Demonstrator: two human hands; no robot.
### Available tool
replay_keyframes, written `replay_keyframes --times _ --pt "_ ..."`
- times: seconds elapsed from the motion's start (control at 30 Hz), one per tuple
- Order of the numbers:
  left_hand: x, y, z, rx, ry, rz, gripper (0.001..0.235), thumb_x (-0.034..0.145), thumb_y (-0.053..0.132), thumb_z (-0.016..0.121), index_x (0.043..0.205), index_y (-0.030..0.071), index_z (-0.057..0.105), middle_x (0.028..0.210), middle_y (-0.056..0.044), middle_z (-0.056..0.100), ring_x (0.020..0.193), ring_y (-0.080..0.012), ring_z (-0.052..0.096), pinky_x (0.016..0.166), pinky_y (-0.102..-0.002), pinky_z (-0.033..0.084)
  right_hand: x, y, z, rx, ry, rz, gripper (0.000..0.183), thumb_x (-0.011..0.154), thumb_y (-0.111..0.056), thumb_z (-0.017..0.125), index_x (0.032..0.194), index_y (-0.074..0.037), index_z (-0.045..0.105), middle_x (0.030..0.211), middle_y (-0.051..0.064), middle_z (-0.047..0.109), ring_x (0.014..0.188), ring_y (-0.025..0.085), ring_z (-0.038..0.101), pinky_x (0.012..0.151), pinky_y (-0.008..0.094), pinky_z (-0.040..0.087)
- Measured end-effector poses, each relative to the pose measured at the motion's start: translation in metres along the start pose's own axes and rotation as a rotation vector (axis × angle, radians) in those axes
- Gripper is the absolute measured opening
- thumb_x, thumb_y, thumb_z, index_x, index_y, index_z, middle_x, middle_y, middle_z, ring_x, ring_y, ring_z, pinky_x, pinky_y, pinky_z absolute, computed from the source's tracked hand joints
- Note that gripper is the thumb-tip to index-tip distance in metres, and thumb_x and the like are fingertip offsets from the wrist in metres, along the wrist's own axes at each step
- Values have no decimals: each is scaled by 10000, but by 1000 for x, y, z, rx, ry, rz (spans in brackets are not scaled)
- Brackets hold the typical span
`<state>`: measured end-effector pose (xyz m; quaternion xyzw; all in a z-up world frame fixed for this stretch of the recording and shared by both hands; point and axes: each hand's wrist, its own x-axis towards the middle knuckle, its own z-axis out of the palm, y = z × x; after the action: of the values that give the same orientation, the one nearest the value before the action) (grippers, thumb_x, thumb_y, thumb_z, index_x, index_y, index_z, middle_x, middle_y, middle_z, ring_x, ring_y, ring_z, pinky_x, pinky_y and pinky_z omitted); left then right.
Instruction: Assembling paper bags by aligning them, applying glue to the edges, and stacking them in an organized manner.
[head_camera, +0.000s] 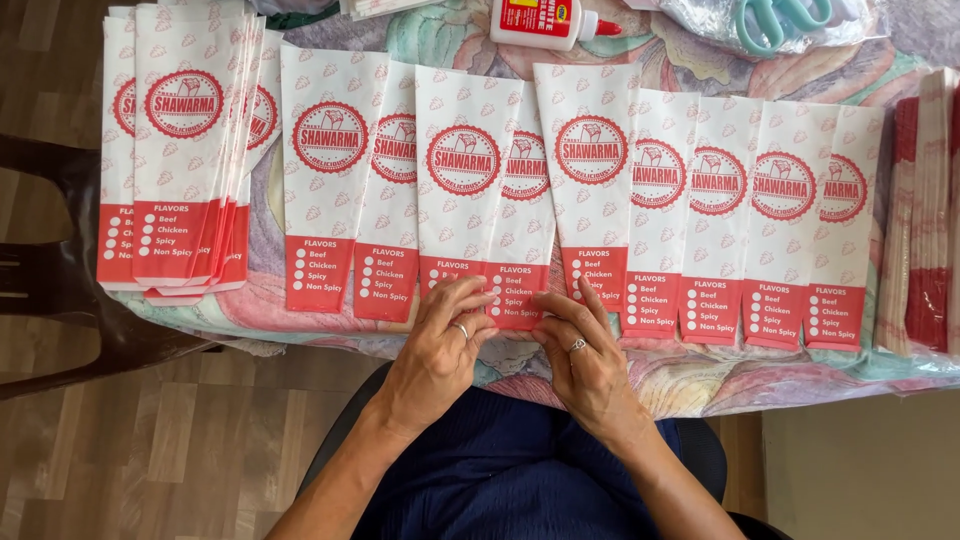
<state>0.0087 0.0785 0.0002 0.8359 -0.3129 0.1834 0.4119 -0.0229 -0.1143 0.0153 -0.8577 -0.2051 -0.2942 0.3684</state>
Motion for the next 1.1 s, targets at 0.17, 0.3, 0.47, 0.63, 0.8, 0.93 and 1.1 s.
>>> replay_keyframes --times 0.17,0.3,0.47,0.63,0.8,0.93,1.1 --pt "5 0 5 -15 -12 -101 160 917 61 731 808 -11 640 1076 -113 636 1198 -310 640 1130 -454 430 2 -3 4 19 11 96 81 931 14 704 863 42 669 1048 157 740 1031 331 738 1140 590 400" --pt "0 0 15 -42 -2 -238 163 856 25 759 780 22 615 1045 -87 613 1187 -309 640 1076 -439 464 11 -5 1 77 33 218 130 826 15 806 775 -7 689 984 109 746 937 301 759 1147 570 403" --pt "15 11 11 -90 44 -337 252 783 -53 766 892 29 554 1018 -114 569 1129 -364 646 1009 -465 505 24 -10 3 132 50 298 154 781 27 820 826 -21 680 928 114 726 938 337 747 1146 565 402" --pt "22 26 2 -132 62 -420 356 744 -104 763 964 35 520 1004 -123 572 1047 -389 689 928 -468 558 14 -2 10 43 35 260 248 777 -94 887 909 -22 690 958 120 693 979 349 718 1167 574 367" --pt "18 30 3 -149 110 -449 286 816 -87 727 1028 16 566 1042 -153 623 1019 -403 701 919 -483 567 23 -1 -8 177 -79 441 177 758 9 840 885 -64 741 955 68 748 969 300 756 1106 521 456" --pt "19 37 15 -18 186 -370 232 907 -56 664 1112 12 578 1038 -129 598 1019 -348 669 948 -469 552 28 -3 -9 166 -94 451 222 720 22 864 888 -60 742 962 85 744 955 320 753 1089 510 470" --pt "11 32 27 37 231 -275 263 916 24 714 1143 0 582 1103 -139 575 1085 -356 637 1009 -482 511 25 -4 -12 171 -109 432 192 776 13 836 933 -59 752 991 95 745 1001 321 747 1098 505 464"
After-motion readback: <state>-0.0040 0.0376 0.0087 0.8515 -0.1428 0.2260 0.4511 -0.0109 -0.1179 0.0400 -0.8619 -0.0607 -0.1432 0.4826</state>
